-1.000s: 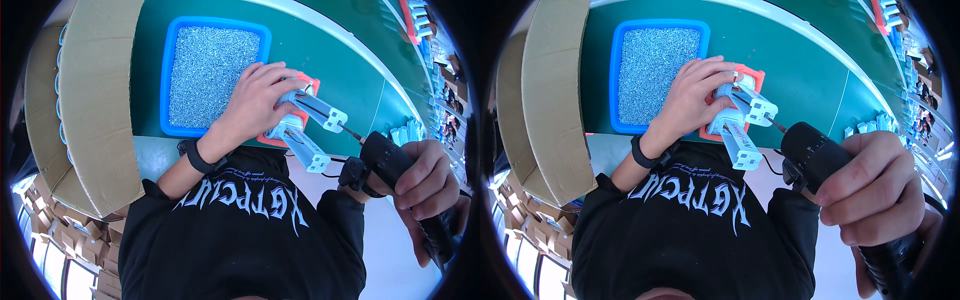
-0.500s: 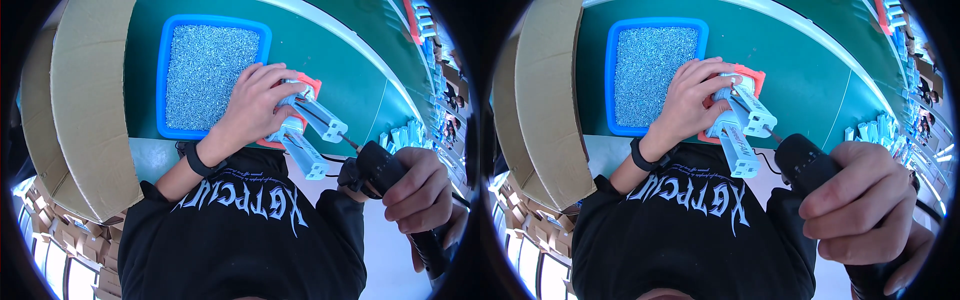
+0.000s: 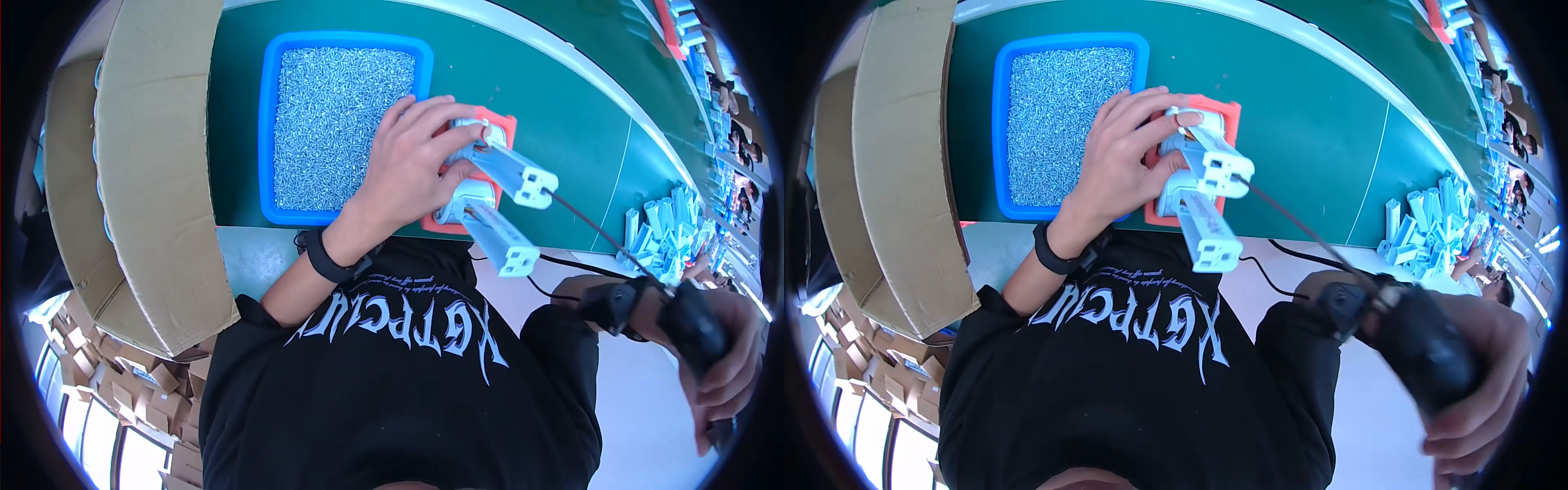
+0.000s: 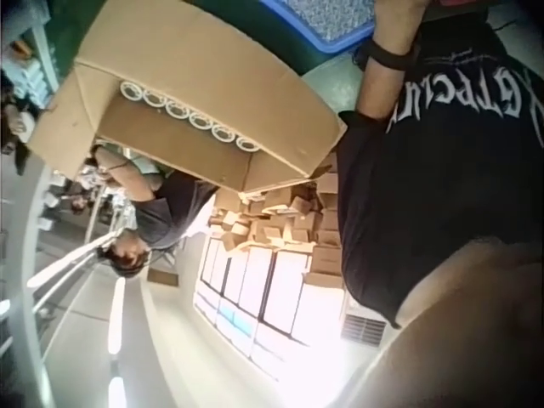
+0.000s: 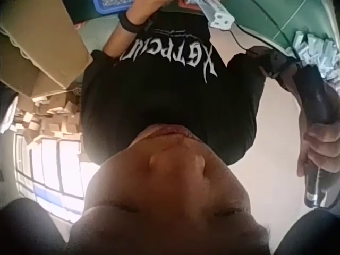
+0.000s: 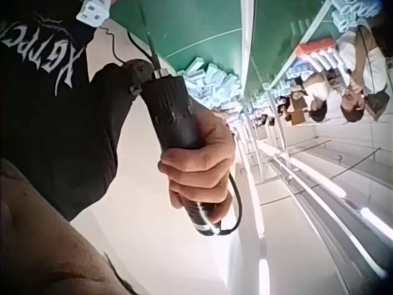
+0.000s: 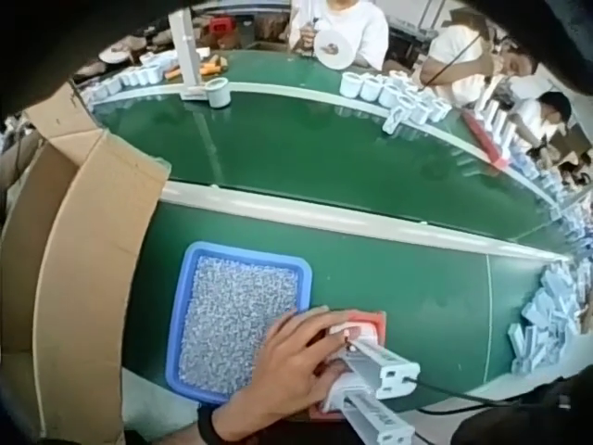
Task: The person takes a motor from a box, places it into a holder, and fits a plastic housing over it. They pick up screws from a tray and use a power screwdriver to fasten the housing before placing the unit on the table.
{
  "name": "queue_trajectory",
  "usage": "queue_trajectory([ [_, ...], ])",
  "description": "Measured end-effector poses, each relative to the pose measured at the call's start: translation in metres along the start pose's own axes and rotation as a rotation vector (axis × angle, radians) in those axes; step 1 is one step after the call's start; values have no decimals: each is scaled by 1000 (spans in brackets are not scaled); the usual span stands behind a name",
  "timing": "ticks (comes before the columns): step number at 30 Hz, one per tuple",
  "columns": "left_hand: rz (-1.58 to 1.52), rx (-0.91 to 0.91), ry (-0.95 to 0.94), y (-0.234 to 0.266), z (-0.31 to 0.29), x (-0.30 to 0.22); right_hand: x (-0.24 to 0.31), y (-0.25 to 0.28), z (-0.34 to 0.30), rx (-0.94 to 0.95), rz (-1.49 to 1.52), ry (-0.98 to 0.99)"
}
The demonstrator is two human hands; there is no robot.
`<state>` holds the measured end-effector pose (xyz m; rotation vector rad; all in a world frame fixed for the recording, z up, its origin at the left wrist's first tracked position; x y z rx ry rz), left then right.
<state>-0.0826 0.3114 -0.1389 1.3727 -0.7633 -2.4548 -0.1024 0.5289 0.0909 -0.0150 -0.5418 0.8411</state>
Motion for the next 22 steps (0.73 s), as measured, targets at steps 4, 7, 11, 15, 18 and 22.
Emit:
queue_trajectory([
  [4,32,-34,37,6,10,7,58,21,-8,-387,-376,40],
  [7,-17,-25,76,8,14,9,57,26,-27,-717,-678,-213],
  [11,90,-21,-28,8,10,7,-8,32,-79,-676,-449,-848],
  [15,79,-17,126,19,7,-2,-70,22,-150,-598,-488,-1486],
  [18,-47,77,174,47,-7,-10,-96,16,-176,-471,-552,-1674],
  [22,-6,375,-43,56,-2,-40,-112,19,-203,-417,-452,-1693],
])
Point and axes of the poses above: each hand's wrist, its own z-axis towards the middle knuckle, its own y-axis out of the back of the hand, x = y × z, the point moved 3 cm from there along z, towards the middle knuckle, and after that the axes turned 9 degrees about -y, right-handed, at the moved point
